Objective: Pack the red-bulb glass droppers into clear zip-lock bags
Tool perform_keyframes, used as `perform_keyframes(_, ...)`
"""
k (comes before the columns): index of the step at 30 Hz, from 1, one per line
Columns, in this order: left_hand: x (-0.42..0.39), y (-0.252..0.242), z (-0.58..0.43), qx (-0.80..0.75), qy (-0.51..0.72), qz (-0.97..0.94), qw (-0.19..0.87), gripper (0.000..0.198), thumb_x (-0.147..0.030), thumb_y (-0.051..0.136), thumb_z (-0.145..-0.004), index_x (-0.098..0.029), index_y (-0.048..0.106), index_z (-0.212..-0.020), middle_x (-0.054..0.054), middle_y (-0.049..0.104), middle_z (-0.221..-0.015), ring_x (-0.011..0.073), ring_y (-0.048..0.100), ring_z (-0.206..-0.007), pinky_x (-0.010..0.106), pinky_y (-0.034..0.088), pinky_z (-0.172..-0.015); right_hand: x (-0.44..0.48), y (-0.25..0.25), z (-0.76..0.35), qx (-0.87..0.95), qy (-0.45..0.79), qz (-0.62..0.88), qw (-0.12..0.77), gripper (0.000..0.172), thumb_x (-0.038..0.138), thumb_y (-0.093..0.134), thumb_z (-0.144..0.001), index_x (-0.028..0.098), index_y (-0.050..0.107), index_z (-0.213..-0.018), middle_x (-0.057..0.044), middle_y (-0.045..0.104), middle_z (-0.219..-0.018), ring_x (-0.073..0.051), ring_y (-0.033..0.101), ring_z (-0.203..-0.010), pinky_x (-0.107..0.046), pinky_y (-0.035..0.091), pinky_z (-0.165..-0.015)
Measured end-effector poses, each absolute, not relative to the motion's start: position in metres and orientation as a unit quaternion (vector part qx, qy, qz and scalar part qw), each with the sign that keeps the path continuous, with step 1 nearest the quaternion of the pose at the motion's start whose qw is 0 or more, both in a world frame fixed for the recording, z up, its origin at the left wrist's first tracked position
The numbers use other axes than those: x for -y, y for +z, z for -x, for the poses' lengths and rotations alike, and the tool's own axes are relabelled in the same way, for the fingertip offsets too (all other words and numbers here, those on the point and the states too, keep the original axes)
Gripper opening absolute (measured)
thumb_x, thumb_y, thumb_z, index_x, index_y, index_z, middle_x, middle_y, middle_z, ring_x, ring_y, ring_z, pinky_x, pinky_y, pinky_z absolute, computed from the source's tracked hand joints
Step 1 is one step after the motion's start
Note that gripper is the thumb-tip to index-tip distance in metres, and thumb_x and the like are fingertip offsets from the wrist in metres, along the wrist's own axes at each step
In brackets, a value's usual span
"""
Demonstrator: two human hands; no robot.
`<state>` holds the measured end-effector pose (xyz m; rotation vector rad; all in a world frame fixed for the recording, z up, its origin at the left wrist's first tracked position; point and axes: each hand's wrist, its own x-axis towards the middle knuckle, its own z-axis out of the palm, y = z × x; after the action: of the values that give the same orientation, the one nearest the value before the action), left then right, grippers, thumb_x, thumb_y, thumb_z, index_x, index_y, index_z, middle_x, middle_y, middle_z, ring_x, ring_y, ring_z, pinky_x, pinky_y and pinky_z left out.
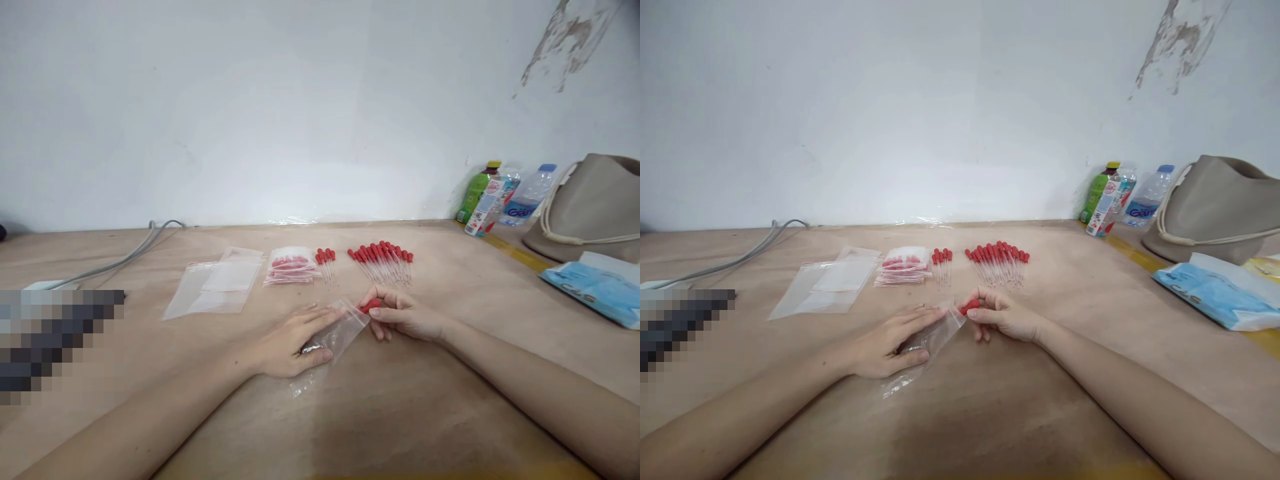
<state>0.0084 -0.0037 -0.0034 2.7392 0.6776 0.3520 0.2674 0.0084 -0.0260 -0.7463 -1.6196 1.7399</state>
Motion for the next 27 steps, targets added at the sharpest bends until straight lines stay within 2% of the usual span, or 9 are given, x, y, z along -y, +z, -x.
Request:
perform_keyframes(2, 0.002, -0.004, -0.009, -0.215, 0.129, -0.956, 0.153, 0.06, -0.036, 0.045, -0.087, -0.025, 0.017, -0.139, 0.004, 0.033, -0.139, 0.0224, 0.032, -0.127, 0.041, 0.024, -0.105, -0.007, -0.025, -0.265, 0.618, 0.678, 0.264, 0.297, 0.021, 0.034, 0.056, -0.079, 0.017, 0.047, -0.089, 0.0, 0.063, -0.064, -0.01, 0.059, -0.059, -0.022, 0.044, -0.055)
perform_keyframes(5, -0.002, -0.007, -0.007, -0.218, 0.144, -0.955, 0.137, 0.059, -0.037, 0.049, -0.085, -0.023, 0.024, -0.138, 0.007, 0.038, -0.136, 0.024, 0.035, -0.124, 0.043, 0.024, -0.105, -0.006, -0.024, -0.261, 0.611, 0.675, 0.277, 0.307, 0.024, 0.034, 0.062, -0.074, 0.017, 0.05, -0.086, 0.0, 0.064, -0.072, -0.01, 0.06, -0.066, -0.025, 0.046, -0.063)
perform_keyframes(9, -0.005, -0.01, -0.002, -0.259, 0.184, -0.941, 0.118, 0.048, -0.042, 0.052, -0.082, -0.02, 0.047, -0.125, 0.01, 0.05, -0.124, 0.0239, 0.048, -0.112, 0.04, 0.036, -0.097, -0.009, -0.023, -0.261, 0.62, 0.642, 0.332, 0.307, 0.026, 0.031, 0.07, -0.065, 0.014, 0.06, -0.082, 0.002, 0.06, -0.066, -0.006, 0.054, -0.058, -0.021, 0.043, -0.059)
perform_keyframes(11, -0.005, -0.01, -0.001, -0.27, 0.187, -0.936, 0.13, 0.045, -0.044, 0.053, -0.081, -0.02, 0.053, -0.119, 0.009, 0.054, -0.121, 0.0228, 0.052, -0.108, 0.037, 0.04, -0.094, -0.01, -0.023, -0.261, 0.639, 0.617, 0.363, 0.281, 0.029, 0.034, 0.07, -0.065, 0.013, 0.065, -0.084, 0.003, 0.058, -0.06, -0.005, 0.049, -0.052, -0.02, 0.04, -0.053)
perform_keyframes(13, -0.003, -0.009, 0.0, -0.279, 0.174, -0.934, 0.142, 0.049, -0.047, 0.055, -0.079, -0.019, 0.053, -0.12, 0.01, 0.053, -0.122, 0.0232, 0.052, -0.11, 0.037, 0.041, -0.094, -0.01, -0.024, -0.26, 0.666, 0.583, 0.385, 0.26, 0.032, 0.037, 0.069, -0.065, 0.014, 0.068, -0.087, 0.003, 0.056, -0.057, -0.004, 0.043, -0.048, -0.018, 0.035, -0.046)
perform_keyframes(16, 0.0, -0.008, 0.0, -0.275, 0.157, -0.937, 0.147, 0.056, -0.048, 0.055, -0.078, -0.019, 0.048, -0.125, 0.01, 0.047, -0.129, 0.0237, 0.046, -0.117, 0.039, 0.036, -0.099, -0.008, -0.028, -0.256, 0.696, 0.544, 0.386, 0.267, 0.034, 0.039, 0.069, -0.063, 0.016, 0.069, -0.088, 0.001, 0.059, -0.064, -0.005, 0.042, -0.05, -0.018, 0.033, -0.045)
perform_keyframes(22, -0.001, -0.01, -0.001, -0.269, 0.143, -0.942, 0.14, 0.057, -0.047, 0.053, -0.081, -0.022, 0.04, -0.13, 0.008, 0.04, -0.135, 0.0227, 0.038, -0.124, 0.043, 0.024, -0.106, -0.005, -0.032, -0.253, 0.626, 0.59, 0.4, 0.318, 0.051, 0.035, 0.075, -0.054, 0.016, 0.06, -0.099, -0.001, 0.061, -0.079, -0.009, 0.053, -0.064, -0.024, 0.043, -0.06)
perform_keyframes(24, -0.001, -0.01, -0.001, -0.275, 0.134, -0.942, 0.142, 0.058, -0.048, 0.052, -0.081, -0.023, 0.038, -0.131, 0.007, 0.039, -0.136, 0.0234, 0.036, -0.125, 0.045, 0.019, -0.107, -0.003, -0.027, -0.253, 0.645, 0.571, 0.406, 0.303, 0.046, 0.035, 0.073, -0.058, 0.015, 0.061, -0.098, -0.001, 0.06, -0.078, -0.009, 0.052, -0.062, -0.024, 0.043, -0.059)
perform_keyframes(27, -0.001, -0.009, -0.001, -0.281, 0.13, -0.94, 0.146, 0.059, -0.048, 0.051, -0.081, -0.023, 0.036, -0.132, 0.006, 0.038, -0.137, 0.0235, 0.034, -0.126, 0.046, 0.016, -0.108, 0.0, -0.018, -0.251, 0.715, 0.505, 0.397, 0.274, 0.028, 0.036, 0.066, -0.067, 0.015, 0.065, -0.086, 0.001, 0.056, -0.069, -0.007, 0.046, -0.056, -0.021, 0.039, -0.054)
